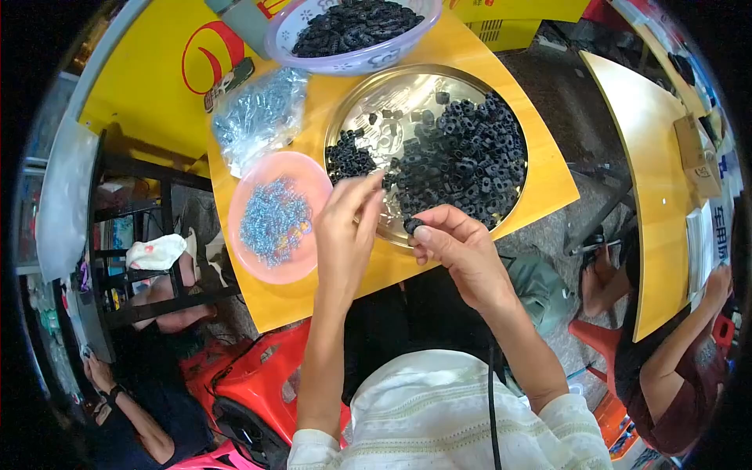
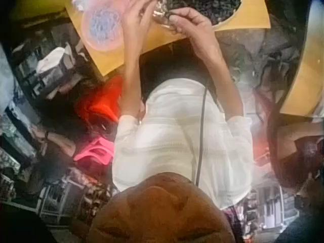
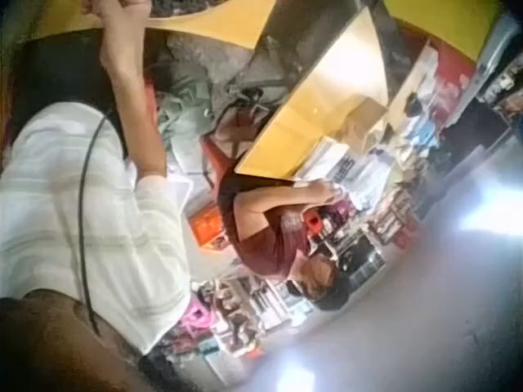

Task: The person picks small metal pieces from a pink plate and black plastic components from a round tray, then assembles them together by hand.

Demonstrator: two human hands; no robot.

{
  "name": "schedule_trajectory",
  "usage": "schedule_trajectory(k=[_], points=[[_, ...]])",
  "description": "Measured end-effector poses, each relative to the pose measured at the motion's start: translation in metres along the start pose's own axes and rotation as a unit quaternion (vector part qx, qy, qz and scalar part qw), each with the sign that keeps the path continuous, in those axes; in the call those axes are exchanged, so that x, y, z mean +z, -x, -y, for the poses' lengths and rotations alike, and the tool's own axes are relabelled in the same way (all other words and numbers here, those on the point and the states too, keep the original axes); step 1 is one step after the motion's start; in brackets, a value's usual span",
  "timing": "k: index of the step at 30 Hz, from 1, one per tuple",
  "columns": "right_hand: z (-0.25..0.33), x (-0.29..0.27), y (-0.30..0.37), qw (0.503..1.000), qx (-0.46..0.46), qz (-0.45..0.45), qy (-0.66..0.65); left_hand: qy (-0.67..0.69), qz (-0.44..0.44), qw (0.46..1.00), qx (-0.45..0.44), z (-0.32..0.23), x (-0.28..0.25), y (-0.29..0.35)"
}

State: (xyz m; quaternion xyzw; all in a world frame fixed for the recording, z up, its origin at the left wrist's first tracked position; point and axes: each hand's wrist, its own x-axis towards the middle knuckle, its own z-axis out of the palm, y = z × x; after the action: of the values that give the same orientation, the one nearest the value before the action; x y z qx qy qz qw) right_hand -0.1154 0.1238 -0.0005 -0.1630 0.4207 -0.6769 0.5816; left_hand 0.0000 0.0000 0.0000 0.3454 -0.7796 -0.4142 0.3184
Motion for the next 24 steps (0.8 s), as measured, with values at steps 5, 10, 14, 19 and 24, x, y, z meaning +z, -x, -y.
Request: schedule_trajectory(k=[5, 10, 14, 19, 24], points=[[0.012, -0.003, -0.002, 0.999, 0.003, 0.001, 0.039, -0.186, -0.009, 0.974, 0.133, 0.01, 0.025, -0.039], [0.009, -0.001, 0.0, 1.0, -0.006, 0.0, 0.02, -0.245, 0.042, 0.959, 0.139, 0.019, 0.03, -0.048], [0.009, 0.002, 0.003, 1.0, 0.005, 0.01, 0.029, -0.222, 0.039, 0.964, 0.14, 0.023, 0.029, -0.049], [0.012, 0.008, 0.007, 0.999, 0.01, 0.018, 0.027, -0.162, -0.018, 0.98, 0.112, 0.014, 0.014, -0.036], [0.014, 0.013, 0.012, 0.997, 0.008, 0.024, 0.068, 0.259, -0.067, 0.958, -0.108, -0.006, -0.007, 0.015]])
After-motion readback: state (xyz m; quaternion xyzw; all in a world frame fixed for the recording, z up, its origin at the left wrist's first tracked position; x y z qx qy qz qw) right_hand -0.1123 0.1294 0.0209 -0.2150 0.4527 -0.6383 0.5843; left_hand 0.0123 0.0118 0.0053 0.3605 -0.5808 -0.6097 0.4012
